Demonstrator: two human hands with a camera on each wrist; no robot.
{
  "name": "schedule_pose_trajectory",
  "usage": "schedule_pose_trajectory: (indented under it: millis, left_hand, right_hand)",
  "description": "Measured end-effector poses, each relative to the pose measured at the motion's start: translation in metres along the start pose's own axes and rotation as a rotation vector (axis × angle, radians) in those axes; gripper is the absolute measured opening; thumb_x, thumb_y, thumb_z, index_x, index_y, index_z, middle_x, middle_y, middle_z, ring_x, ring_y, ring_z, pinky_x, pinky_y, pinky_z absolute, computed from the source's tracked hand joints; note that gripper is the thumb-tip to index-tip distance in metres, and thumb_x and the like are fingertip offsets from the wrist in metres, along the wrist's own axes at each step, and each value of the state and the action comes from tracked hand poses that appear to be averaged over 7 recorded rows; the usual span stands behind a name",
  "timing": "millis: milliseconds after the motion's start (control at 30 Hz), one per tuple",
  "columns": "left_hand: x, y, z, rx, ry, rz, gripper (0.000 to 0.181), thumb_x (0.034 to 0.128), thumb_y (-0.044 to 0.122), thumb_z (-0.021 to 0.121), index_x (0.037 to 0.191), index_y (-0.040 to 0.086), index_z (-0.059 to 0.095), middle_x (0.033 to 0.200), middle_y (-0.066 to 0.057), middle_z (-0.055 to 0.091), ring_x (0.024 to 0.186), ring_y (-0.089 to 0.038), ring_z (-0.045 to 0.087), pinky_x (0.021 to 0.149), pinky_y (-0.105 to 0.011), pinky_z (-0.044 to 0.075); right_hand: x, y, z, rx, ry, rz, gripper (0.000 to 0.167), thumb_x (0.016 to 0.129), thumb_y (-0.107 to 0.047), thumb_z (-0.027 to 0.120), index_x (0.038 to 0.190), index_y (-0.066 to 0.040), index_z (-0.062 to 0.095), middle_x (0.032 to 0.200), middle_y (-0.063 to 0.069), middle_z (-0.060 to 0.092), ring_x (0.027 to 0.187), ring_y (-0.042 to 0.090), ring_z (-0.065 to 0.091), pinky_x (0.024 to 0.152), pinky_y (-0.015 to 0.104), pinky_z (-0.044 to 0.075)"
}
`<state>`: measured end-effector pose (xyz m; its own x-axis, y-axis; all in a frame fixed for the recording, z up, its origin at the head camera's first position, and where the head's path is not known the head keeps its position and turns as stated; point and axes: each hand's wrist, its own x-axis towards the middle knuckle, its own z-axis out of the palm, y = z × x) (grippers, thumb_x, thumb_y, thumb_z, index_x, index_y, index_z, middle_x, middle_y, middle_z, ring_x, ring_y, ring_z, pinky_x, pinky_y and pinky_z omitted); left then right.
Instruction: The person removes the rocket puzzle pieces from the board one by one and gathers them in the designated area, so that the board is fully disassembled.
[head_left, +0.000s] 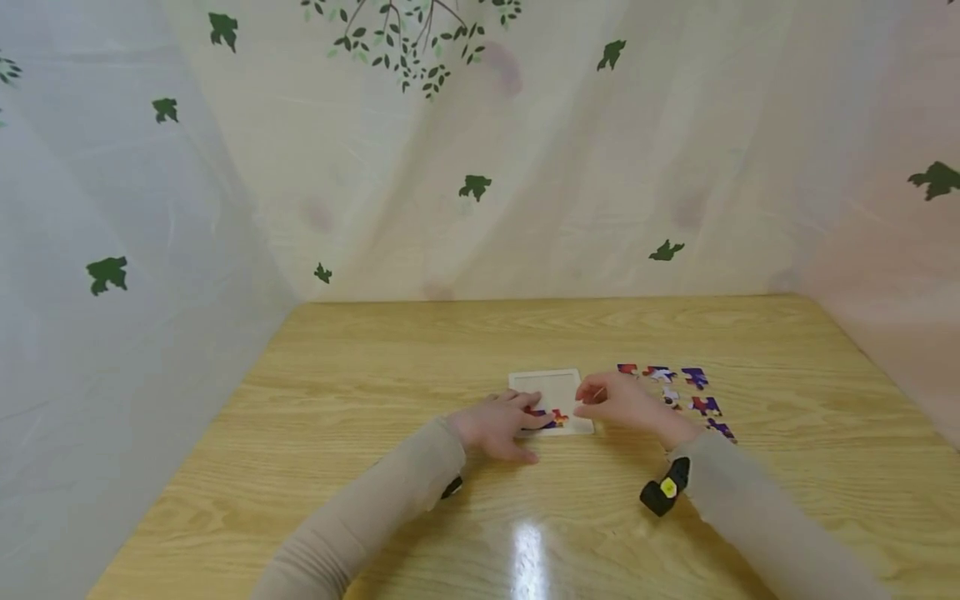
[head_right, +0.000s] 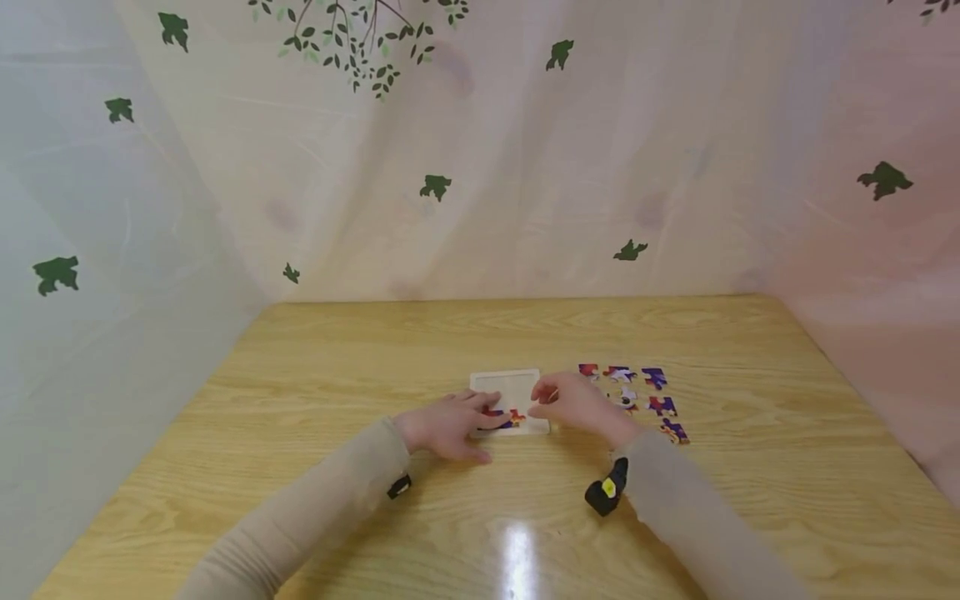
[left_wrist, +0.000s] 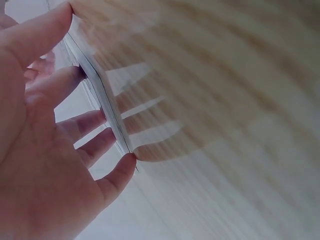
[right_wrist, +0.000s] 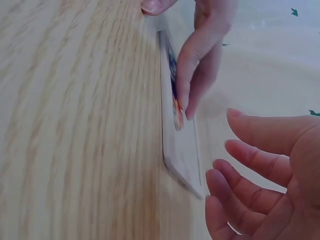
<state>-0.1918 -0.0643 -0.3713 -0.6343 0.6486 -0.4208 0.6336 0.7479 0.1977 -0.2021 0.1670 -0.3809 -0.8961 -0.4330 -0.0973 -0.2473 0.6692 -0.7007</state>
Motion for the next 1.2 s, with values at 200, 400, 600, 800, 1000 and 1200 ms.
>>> schedule_pose_trajectory:
  millis: [200, 400, 600, 800, 1000, 1200]
  left_hand:
    - [-0.001, 0.000, 0.001, 0.006, 0.002, 0.001, 0.064, 0.0910, 0.049, 0.056, 0.148, 0.032, 0.030, 0.159, -0.004, 0.014, 0.144, -0.033, 0.018, 0.115, -0.049, 0.021]
    - [-0.002, 0.001, 0.001, 0.014, 0.006, 0.010, 0.064, 0.0912, 0.048, 0.056, 0.147, 0.031, 0.031, 0.159, -0.005, 0.015, 0.144, -0.031, 0.018, 0.116, -0.047, 0.021]
    - [-0.003, -0.001, 0.003, 0.018, 0.001, 0.027, 0.064, 0.0924, 0.047, 0.054, 0.148, 0.031, 0.028, 0.159, -0.005, 0.013, 0.145, -0.029, 0.016, 0.117, -0.045, 0.018]
    - [-0.007, -0.007, 0.006, 0.042, -0.009, 0.053, 0.064, 0.0935, 0.048, 0.051, 0.150, 0.030, 0.025, 0.160, -0.005, 0.012, 0.146, -0.026, 0.014, 0.117, -0.042, 0.018]
    - [-0.016, -0.017, 0.007, 0.037, 0.005, 0.073, 0.062, 0.0938, 0.043, 0.053, 0.149, 0.028, 0.030, 0.160, -0.004, 0.013, 0.146, -0.026, 0.015, 0.116, -0.044, 0.020]
    - [-0.024, -0.024, 0.006, 0.021, 0.018, 0.083, 0.058, 0.0945, 0.039, 0.054, 0.147, 0.025, 0.034, 0.159, -0.002, 0.014, 0.146, -0.025, 0.016, 0.116, -0.045, 0.022]
  right_hand:
    - [0.013, -0.005, 0.010, -0.010, -0.030, -0.006, 0.016, 0.082, -0.013, 0.073, 0.095, -0.006, 0.066, 0.094, 0.007, 0.066, 0.086, 0.020, 0.061, 0.077, 0.038, 0.051]
    - [0.020, -0.009, 0.016, -0.029, -0.059, 0.030, 0.021, 0.079, -0.010, 0.075, 0.096, -0.005, 0.065, 0.091, 0.005, 0.064, 0.082, 0.018, 0.055, 0.076, 0.036, 0.048]
    - [0.024, -0.010, 0.020, -0.078, -0.047, -0.027, 0.018, 0.077, -0.009, 0.076, 0.090, -0.005, 0.065, 0.083, 0.004, 0.061, 0.077, 0.015, 0.052, 0.072, 0.032, 0.045]
    - [0.026, -0.008, 0.023, -0.070, -0.047, -0.065, 0.017, 0.077, -0.010, 0.077, 0.086, -0.006, 0.064, 0.079, 0.003, 0.057, 0.073, 0.016, 0.049, 0.069, 0.031, 0.043]
    - [0.023, -0.013, 0.021, -0.073, -0.053, -0.082, 0.018, 0.077, -0.014, 0.078, 0.084, -0.008, 0.062, 0.077, 0.002, 0.055, 0.071, 0.015, 0.048, 0.066, 0.030, 0.042]
    - [0.023, -0.022, 0.024, -0.096, -0.062, 0.038, 0.013, 0.078, -0.007, 0.076, 0.087, -0.006, 0.065, 0.080, 0.003, 0.058, 0.075, 0.016, 0.050, 0.070, 0.031, 0.043]
